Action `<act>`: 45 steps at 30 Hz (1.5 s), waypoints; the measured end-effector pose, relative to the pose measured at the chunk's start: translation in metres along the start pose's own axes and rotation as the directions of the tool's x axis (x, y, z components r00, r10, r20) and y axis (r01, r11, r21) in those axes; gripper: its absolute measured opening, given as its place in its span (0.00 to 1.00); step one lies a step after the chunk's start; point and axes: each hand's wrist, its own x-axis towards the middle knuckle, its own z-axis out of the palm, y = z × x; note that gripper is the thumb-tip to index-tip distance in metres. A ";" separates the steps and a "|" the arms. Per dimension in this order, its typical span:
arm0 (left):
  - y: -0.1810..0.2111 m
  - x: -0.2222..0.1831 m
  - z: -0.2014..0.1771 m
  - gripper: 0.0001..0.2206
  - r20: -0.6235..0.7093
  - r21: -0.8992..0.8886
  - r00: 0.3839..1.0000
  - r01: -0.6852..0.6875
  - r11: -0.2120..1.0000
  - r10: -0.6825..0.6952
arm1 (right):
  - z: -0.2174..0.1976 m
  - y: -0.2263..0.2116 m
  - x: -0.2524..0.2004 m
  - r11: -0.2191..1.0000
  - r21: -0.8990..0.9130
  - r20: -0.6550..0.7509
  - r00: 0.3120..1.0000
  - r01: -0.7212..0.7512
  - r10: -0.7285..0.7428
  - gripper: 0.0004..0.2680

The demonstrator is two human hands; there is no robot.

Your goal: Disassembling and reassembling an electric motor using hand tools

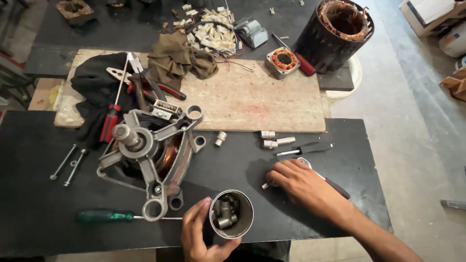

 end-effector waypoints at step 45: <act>-0.002 0.010 -0.011 0.35 0.101 0.000 0.993 -0.069 0.998 0.069 | -0.039 -0.096 0.028 0.528 0.819 -0.405 0.878 0.225 0.254 0.07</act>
